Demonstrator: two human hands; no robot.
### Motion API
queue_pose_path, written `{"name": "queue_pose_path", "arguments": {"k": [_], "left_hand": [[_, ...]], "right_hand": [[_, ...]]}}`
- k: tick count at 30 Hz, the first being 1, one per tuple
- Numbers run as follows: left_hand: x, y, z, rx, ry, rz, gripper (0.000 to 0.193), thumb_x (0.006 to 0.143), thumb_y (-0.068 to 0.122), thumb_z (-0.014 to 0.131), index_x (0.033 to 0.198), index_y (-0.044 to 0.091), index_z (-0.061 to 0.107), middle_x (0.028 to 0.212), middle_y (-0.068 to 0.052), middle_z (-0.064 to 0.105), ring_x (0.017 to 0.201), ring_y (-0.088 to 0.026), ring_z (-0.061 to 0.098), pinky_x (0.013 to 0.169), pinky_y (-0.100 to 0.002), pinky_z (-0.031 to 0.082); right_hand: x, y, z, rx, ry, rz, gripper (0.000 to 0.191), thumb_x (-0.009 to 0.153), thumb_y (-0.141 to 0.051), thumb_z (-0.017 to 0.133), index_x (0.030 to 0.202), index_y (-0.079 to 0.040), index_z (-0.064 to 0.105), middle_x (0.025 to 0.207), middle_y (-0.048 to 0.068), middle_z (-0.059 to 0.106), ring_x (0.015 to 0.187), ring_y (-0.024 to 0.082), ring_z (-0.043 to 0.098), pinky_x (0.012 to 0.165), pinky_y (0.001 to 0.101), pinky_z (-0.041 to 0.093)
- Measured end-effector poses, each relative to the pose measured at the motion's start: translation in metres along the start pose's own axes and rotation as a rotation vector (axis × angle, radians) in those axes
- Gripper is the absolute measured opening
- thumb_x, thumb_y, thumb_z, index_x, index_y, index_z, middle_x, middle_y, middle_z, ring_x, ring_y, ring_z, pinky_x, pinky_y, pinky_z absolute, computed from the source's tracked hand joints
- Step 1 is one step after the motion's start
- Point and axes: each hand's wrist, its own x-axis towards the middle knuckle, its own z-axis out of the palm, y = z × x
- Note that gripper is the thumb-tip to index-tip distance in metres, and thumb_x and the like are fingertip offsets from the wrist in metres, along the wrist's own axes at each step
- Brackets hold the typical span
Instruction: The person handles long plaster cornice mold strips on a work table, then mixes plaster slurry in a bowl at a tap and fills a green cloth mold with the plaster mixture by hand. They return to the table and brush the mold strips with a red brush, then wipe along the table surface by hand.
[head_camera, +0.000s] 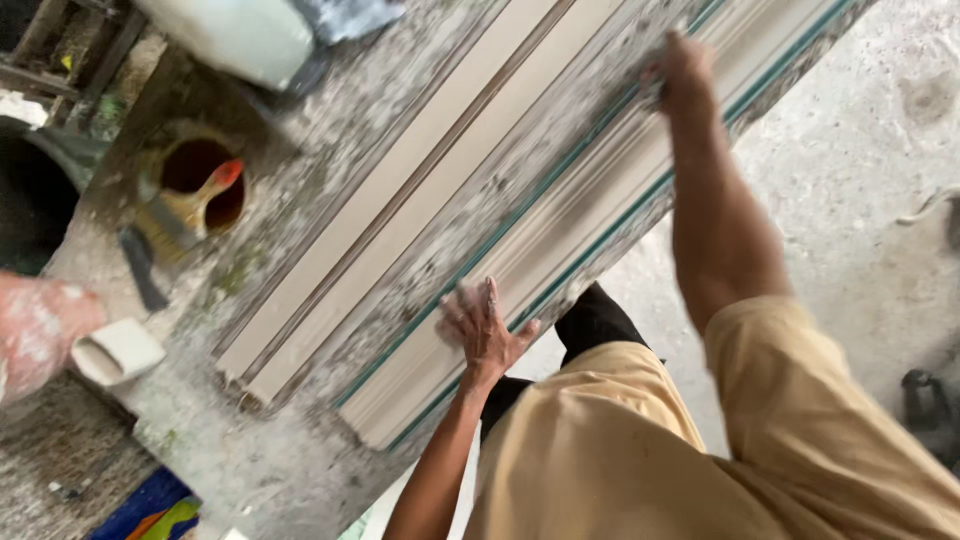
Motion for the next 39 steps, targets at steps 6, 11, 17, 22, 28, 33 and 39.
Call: {"name": "queue_pose_path", "arguments": {"k": [6,11,17,22,28,33,39], "left_hand": [[0.018,0.014,-0.004,0.041,-0.178,-0.165,0.123,0.07,0.085,0.068,0.164,0.026,0.016,0.167,-0.03,-0.004,0.148,-0.063,-0.011,0.108,-0.085,0.001],[0.026,0.013,-0.005,0.065,-0.234,-0.158,0.126,0.068,0.082,0.07,0.164,0.025,0.012,0.168,-0.031,-0.007,0.146,-0.064,-0.012,0.106,-0.084,0.001],[0.026,0.008,0.002,0.08,-0.159,-0.051,0.125,0.069,0.083,0.068,0.164,0.023,0.011,0.167,-0.031,-0.008,0.147,-0.063,-0.01,0.108,-0.081,0.003],[0.02,0.022,0.003,0.039,-0.056,-0.074,0.123,0.072,0.083,0.064,0.165,0.021,0.011,0.167,-0.031,-0.008,0.149,-0.06,-0.007,0.112,-0.078,0.004],[0.03,0.069,-0.018,-0.088,-0.051,-0.149,0.123,0.074,0.087,0.059,0.165,0.02,0.011,0.167,-0.031,-0.008,0.151,-0.058,-0.005,0.114,-0.076,0.004],[0.085,0.149,-0.029,-0.032,-0.031,-0.008,0.125,0.076,0.086,0.061,0.167,0.017,0.009,0.167,-0.034,-0.009,0.152,-0.058,-0.006,0.112,-0.08,-0.003],[0.178,0.273,-0.035,-0.054,-0.022,0.047,0.122,0.077,0.08,0.064,0.165,0.015,0.01,0.167,-0.034,-0.005,0.151,-0.06,-0.005,0.11,-0.081,0.001]], "right_hand": [[0.105,-0.059,-0.048,0.017,-0.072,-0.018,0.03,0.105,-0.04,0.064,0.109,-0.009,0.063,0.08,0.007,0.07,0.062,0.019,0.054,0.053,0.0355,0.045],[0.032,0.046,-0.017,-0.05,-0.187,-0.287,0.024,0.111,-0.036,0.054,0.108,-0.013,0.058,0.082,0.005,0.066,0.061,0.021,0.04,0.054,0.0366,0.033],[-0.221,0.208,0.087,-0.196,-0.026,-0.014,0.03,0.108,-0.037,0.05,0.119,-0.009,0.055,0.081,0.009,0.063,0.061,0.021,0.051,0.053,0.0391,0.044],[-0.213,0.177,0.089,-0.137,0.106,0.014,0.039,0.106,-0.037,0.046,0.128,-0.005,0.053,0.08,0.012,0.06,0.061,0.022,0.061,0.052,0.0412,0.054],[-0.085,0.081,0.044,-0.031,0.105,-0.012,0.034,0.1,-0.034,0.056,0.11,-0.001,0.059,0.075,0.015,0.061,0.05,0.024,0.061,0.045,0.0427,0.052],[0.025,-0.015,-0.008,0.023,-0.011,-0.07,0.035,0.104,-0.034,0.061,0.096,0.0,0.058,0.069,0.009,0.057,0.055,0.021,0.059,0.045,0.0403,0.051],[0.163,-0.132,-0.07,0.243,-0.018,0.189,0.025,0.104,-0.028,0.056,0.093,-0.005,0.054,0.066,0.01,0.054,0.052,0.022,0.055,0.042,0.0385,0.048]]}}
